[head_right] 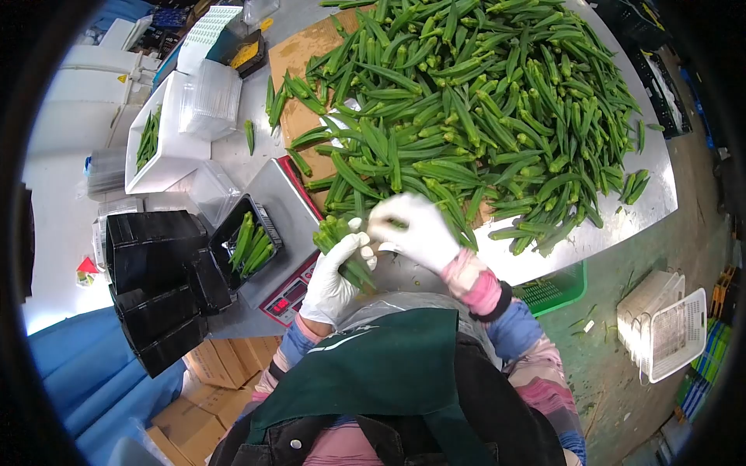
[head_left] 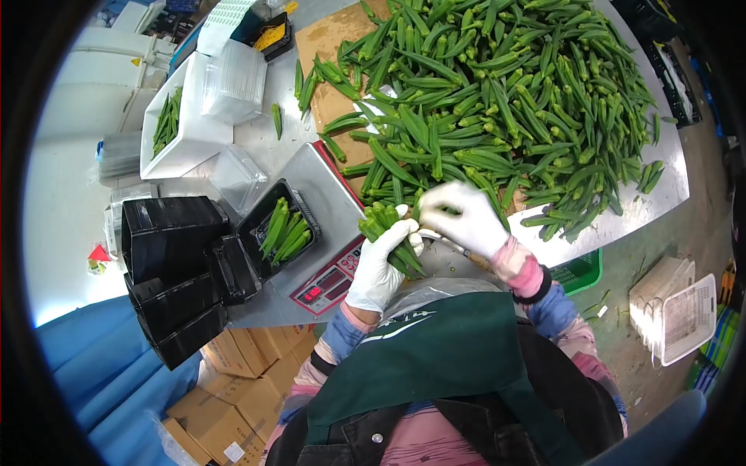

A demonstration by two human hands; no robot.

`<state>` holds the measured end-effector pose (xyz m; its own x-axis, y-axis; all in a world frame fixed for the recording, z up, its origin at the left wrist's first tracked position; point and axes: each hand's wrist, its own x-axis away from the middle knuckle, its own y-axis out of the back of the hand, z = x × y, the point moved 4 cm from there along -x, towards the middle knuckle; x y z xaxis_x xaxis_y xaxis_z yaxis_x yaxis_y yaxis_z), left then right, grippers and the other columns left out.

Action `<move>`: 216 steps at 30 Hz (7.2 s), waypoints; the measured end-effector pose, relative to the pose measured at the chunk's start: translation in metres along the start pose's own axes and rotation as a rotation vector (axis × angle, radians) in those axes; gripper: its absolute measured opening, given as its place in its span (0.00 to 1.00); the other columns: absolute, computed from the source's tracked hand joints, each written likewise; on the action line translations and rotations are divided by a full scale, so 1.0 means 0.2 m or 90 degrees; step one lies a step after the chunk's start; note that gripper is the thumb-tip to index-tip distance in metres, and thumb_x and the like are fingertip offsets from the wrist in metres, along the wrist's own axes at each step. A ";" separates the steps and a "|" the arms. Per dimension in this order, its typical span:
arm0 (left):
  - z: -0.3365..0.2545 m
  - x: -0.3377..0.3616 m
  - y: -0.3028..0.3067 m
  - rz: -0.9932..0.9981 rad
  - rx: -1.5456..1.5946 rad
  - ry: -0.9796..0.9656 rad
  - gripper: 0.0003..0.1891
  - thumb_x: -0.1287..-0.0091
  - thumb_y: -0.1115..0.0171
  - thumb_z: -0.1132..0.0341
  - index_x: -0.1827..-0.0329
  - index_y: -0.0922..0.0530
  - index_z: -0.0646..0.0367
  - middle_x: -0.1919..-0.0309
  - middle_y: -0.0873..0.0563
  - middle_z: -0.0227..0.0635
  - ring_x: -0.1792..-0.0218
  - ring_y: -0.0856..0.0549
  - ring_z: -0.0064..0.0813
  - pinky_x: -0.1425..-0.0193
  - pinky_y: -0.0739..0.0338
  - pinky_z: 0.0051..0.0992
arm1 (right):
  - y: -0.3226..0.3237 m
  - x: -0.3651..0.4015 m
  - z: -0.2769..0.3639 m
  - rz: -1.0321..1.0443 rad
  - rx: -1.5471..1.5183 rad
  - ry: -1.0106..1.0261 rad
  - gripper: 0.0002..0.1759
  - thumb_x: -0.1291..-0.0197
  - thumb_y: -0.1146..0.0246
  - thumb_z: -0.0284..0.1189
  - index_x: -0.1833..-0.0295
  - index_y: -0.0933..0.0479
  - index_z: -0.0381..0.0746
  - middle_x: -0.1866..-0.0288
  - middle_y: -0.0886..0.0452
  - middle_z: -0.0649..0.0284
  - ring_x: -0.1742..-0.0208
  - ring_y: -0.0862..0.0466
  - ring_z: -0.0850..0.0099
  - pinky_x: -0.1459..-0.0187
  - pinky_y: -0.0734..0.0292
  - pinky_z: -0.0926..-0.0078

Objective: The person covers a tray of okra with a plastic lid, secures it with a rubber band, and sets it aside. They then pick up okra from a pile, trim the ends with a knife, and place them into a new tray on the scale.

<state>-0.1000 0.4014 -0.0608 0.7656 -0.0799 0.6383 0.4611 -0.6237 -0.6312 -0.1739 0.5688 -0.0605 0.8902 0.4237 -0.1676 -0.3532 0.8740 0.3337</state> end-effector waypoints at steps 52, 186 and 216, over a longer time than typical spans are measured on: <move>-0.80 0.27 0.05 -0.268 -0.629 -0.603 0.23 0.36 0.30 0.75 0.37 0.24 0.61 0.51 0.16 0.31 0.51 0.16 0.22 0.43 0.21 0.25 | 0.15 0.23 -0.14 -0.046 -0.239 -0.386 0.15 0.29 0.37 0.30 0.43 0.18 0.34 0.64 0.14 0.67 0.64 0.18 0.82 0.59 0.24 0.84; -0.04 -0.01 0.22 -0.042 -0.045 -0.040 0.15 0.28 0.36 0.65 0.43 0.22 0.61 0.57 0.16 0.37 0.56 0.15 0.34 0.46 0.16 0.37 | 0.07 0.08 -0.44 0.015 0.547 -0.207 0.10 0.45 0.28 0.36 0.63 0.17 0.42 0.64 0.17 0.59 0.58 0.16 0.59 0.54 0.24 0.60; -0.02 -0.02 0.17 -0.036 -0.068 -0.031 0.16 0.28 0.35 0.65 0.42 0.22 0.62 0.54 0.16 0.38 0.53 0.15 0.33 0.44 0.16 0.38 | 0.24 0.21 -0.37 -0.143 0.316 -0.138 0.13 0.37 0.34 0.33 0.48 0.13 0.44 0.55 0.11 0.60 0.54 0.15 0.59 0.50 0.22 0.64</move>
<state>-0.0889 0.3765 -0.0829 0.7616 -0.0064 0.6480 0.4555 -0.7060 -0.5424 -0.1743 0.6463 -0.1200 0.9846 0.1373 -0.1080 -0.0189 0.6985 0.7154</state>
